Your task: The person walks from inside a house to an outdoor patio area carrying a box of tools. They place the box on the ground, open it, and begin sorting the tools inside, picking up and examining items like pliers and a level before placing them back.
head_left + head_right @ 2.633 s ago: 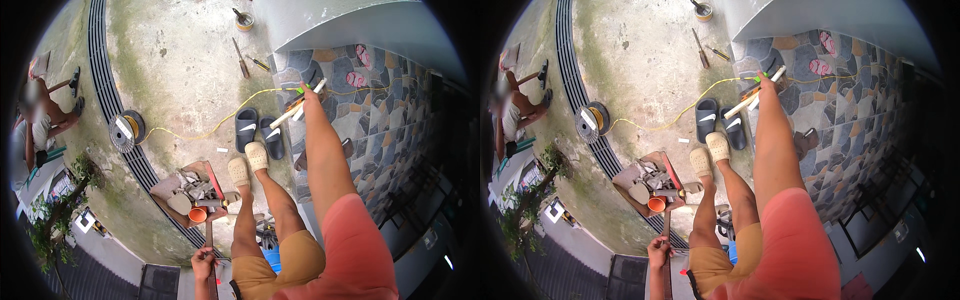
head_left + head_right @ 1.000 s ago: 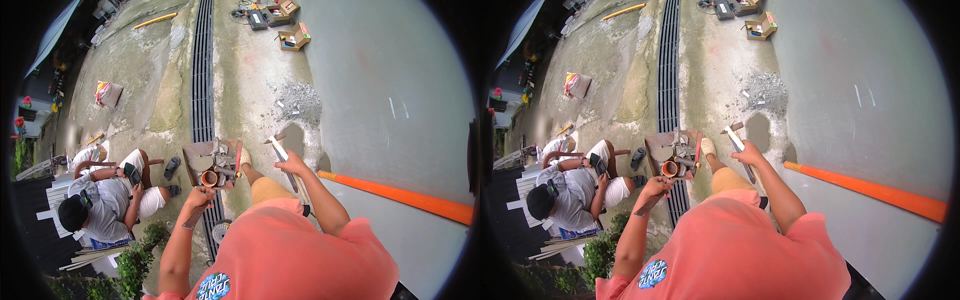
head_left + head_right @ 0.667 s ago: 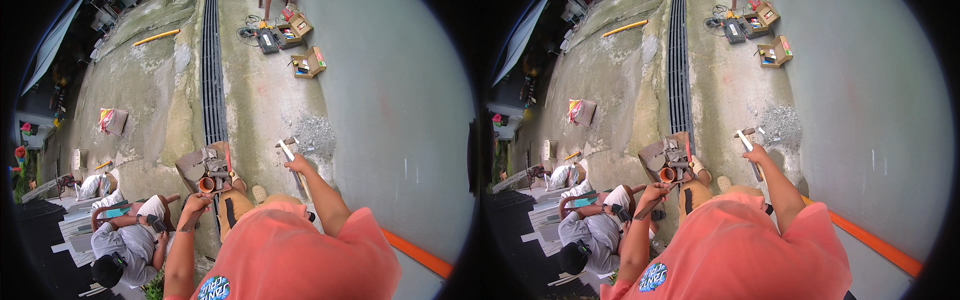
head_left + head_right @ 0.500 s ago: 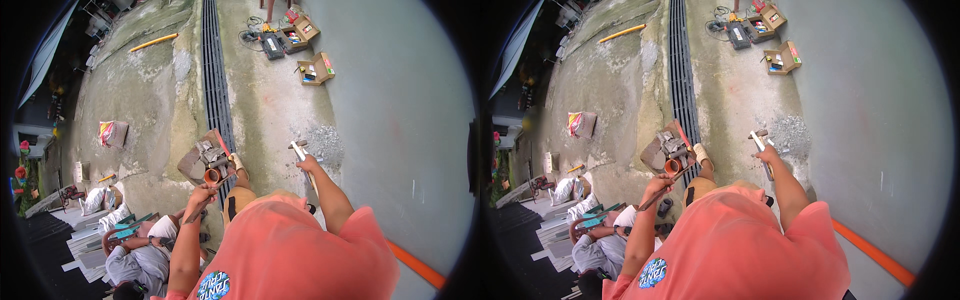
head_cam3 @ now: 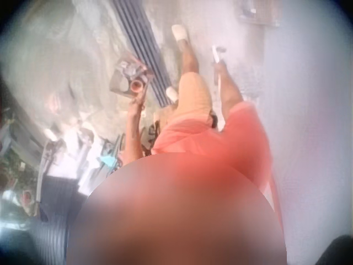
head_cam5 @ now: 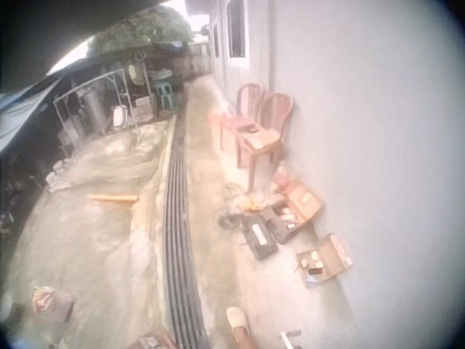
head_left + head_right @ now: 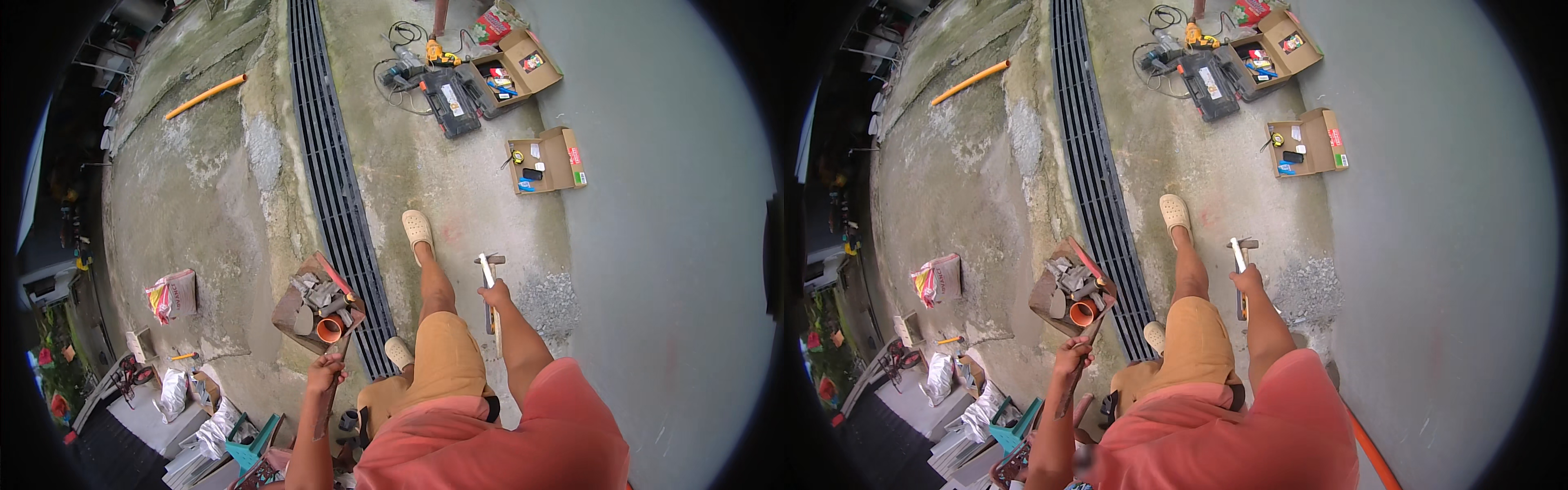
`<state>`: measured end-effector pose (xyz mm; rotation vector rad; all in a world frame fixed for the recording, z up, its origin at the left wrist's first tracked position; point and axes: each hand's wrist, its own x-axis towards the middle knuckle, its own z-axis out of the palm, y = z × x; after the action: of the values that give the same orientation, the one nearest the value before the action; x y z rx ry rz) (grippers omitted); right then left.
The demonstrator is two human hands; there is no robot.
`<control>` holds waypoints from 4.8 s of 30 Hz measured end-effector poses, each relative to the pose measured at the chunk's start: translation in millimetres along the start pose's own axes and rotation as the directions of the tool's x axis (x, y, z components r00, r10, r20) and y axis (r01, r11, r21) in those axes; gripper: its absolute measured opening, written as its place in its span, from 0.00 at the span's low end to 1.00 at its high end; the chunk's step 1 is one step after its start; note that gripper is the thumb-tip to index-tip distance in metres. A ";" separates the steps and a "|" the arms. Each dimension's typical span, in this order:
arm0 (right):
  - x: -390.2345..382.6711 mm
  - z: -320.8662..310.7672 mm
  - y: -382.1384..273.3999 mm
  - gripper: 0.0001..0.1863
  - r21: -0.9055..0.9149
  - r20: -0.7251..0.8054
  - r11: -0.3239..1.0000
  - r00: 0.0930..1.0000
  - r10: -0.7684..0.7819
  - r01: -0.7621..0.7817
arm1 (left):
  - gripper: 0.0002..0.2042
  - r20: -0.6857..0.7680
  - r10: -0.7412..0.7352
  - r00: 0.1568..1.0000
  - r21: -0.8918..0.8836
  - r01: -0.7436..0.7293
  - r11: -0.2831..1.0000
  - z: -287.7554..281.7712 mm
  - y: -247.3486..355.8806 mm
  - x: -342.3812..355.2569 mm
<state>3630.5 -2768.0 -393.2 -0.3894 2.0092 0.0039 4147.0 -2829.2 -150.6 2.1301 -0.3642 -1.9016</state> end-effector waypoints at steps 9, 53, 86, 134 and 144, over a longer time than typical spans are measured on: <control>394.9 20.6 -251.5 0.38 -0.203 -0.034 0.972 0.992 0.119 -0.123 | 0.11 -0.027 -0.168 0.985 -0.019 0.168 0.986 134.9 153.2 268.3; 105.8 105.2 -660.3 0.30 0.272 0.162 0.947 0.962 -0.219 0.169 | 0.17 0.168 -0.192 0.967 0.221 0.153 0.963 -91.3 509.2 357.1; -618.4 682.4 -1378.2 0.20 0.318 0.692 0.074 -0.178 -0.700 0.945 | 0.14 0.126 0.150 0.981 -0.451 -0.078 0.889 -783.6 857.2 384.5; -1286.7 2574.0 -2689.2 0.22 0.524 0.489 0.115 -0.187 -0.852 0.844 | 0.11 0.100 -0.595 0.797 -0.943 -0.115 -0.313 -2617.7 911.0 767.7; -1478.9 2985.1 -2827.5 0.22 0.475 0.477 0.161 -0.099 -0.873 0.865 | 0.11 -0.274 -0.504 0.819 -0.959 -0.269 0.083 -3284.0 892.7 829.0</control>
<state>7608.2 -4533.1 1.3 -1.4712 0.6116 -0.6398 7491.5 -3865.7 -247.5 1.4330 1.0742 -0.7732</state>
